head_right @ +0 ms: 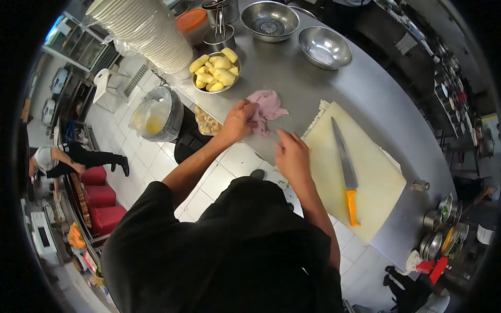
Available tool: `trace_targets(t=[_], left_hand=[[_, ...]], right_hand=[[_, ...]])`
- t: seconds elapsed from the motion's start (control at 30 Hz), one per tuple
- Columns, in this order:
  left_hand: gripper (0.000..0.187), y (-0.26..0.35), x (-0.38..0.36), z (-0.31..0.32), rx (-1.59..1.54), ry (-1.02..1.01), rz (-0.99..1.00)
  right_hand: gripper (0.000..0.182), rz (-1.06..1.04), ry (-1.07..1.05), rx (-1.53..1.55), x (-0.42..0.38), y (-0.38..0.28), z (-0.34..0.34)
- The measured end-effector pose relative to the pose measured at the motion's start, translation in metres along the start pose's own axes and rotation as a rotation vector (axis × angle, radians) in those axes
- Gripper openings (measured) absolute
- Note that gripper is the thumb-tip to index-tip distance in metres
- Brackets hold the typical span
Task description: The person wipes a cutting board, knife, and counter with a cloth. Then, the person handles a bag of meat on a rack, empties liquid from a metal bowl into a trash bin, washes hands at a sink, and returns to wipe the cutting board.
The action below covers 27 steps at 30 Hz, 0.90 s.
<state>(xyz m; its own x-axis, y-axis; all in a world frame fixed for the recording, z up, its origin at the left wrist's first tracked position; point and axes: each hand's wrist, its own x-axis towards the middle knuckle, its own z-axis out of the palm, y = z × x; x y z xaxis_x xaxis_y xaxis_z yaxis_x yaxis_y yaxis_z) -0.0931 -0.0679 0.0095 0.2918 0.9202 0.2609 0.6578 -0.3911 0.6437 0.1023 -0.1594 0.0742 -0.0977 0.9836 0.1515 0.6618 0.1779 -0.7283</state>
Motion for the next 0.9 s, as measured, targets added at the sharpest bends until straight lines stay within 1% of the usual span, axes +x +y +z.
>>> trace_targets(t=[0.03, 0.07, 0.1, 0.2, 0.3, 0.37, 0.4, 0.5, 0.53, 0.6, 0.7, 0.73, 0.8, 0.83, 0.87, 0.9], left_hand=[[0.044, -0.001, 0.0, -0.003, -0.047, -0.033, -0.021], [0.042, -0.002, 0.001, -0.004, -0.095, -0.065, -0.042], [0.039, -0.005, 0.002, -0.003, -0.103, -0.043, -0.024], [0.031, -0.012, 0.001, 0.001, -0.145, 0.016, 0.014], [0.025, -0.019, 0.002, 0.002, -0.212, 0.071, 0.03], [0.023, -0.025, 0.0, 0.008, -0.256, 0.087, 0.057], [0.022, -0.026, -0.001, 0.012, -0.265, 0.087, 0.044], [0.02, -0.024, 0.004, 0.007, -0.288, 0.056, 0.049], [0.019, -0.023, 0.005, 0.005, -0.28, 0.043, 0.057], [0.024, -0.015, 0.008, -0.002, -0.244, -0.081, -0.074], [0.035, -0.012, 0.012, -0.005, -0.067, -0.061, 0.133], [0.038, 0.0, 0.017, -0.008, 0.007, -0.025, 0.207], [0.044, 0.024, 0.025, -0.018, 0.15, 0.064, 0.337], [0.046, 0.021, 0.029, -0.012, 0.133, -0.028, 0.359], [0.047, 0.01, 0.038, -0.006, 0.123, -0.12, 0.373], [0.049, -0.003, 0.045, -0.001, 0.12, -0.213, 0.381]], right_hand=[[0.043, -0.028, -0.032, -0.108, 0.02, -0.006, 0.017], [0.048, -0.017, -0.043, -0.137, 0.034, -0.008, 0.035], [0.052, -0.012, -0.054, -0.168, 0.047, -0.007, 0.052], [0.052, 0.062, -0.14, -0.184, 0.068, 0.008, 0.09], [0.048, 0.039, -0.081, -0.204, 0.072, 0.022, 0.103], [0.045, 0.002, -0.08, -0.151, 0.075, 0.023, 0.103], [0.044, 0.0, -0.062, -0.132, 0.075, 0.027, 0.1], [0.044, -0.092, -0.052, -0.167, 0.076, 0.042, 0.103], [0.044, -0.045, -0.058, -0.106, 0.073, 0.036, 0.102], [0.044, 0.034, -0.056, 0.013, 0.069, 0.025, 0.085], [0.039, 0.072, 0.237, -0.029, 0.033, 0.013, 0.057], [0.037, 0.179, 0.289, -0.119, 0.014, 0.001, 0.031], [0.038, 0.299, 0.484, -0.172, -0.036, 0.03, -0.003], [0.036, 0.299, 0.595, -0.317, -0.063, 0.044, -0.024], [0.035, 0.579, 0.491, -0.49, -0.089, 0.048, -0.048], [0.045, 0.578, 0.516, -0.672, -0.111, 0.057, -0.063]])
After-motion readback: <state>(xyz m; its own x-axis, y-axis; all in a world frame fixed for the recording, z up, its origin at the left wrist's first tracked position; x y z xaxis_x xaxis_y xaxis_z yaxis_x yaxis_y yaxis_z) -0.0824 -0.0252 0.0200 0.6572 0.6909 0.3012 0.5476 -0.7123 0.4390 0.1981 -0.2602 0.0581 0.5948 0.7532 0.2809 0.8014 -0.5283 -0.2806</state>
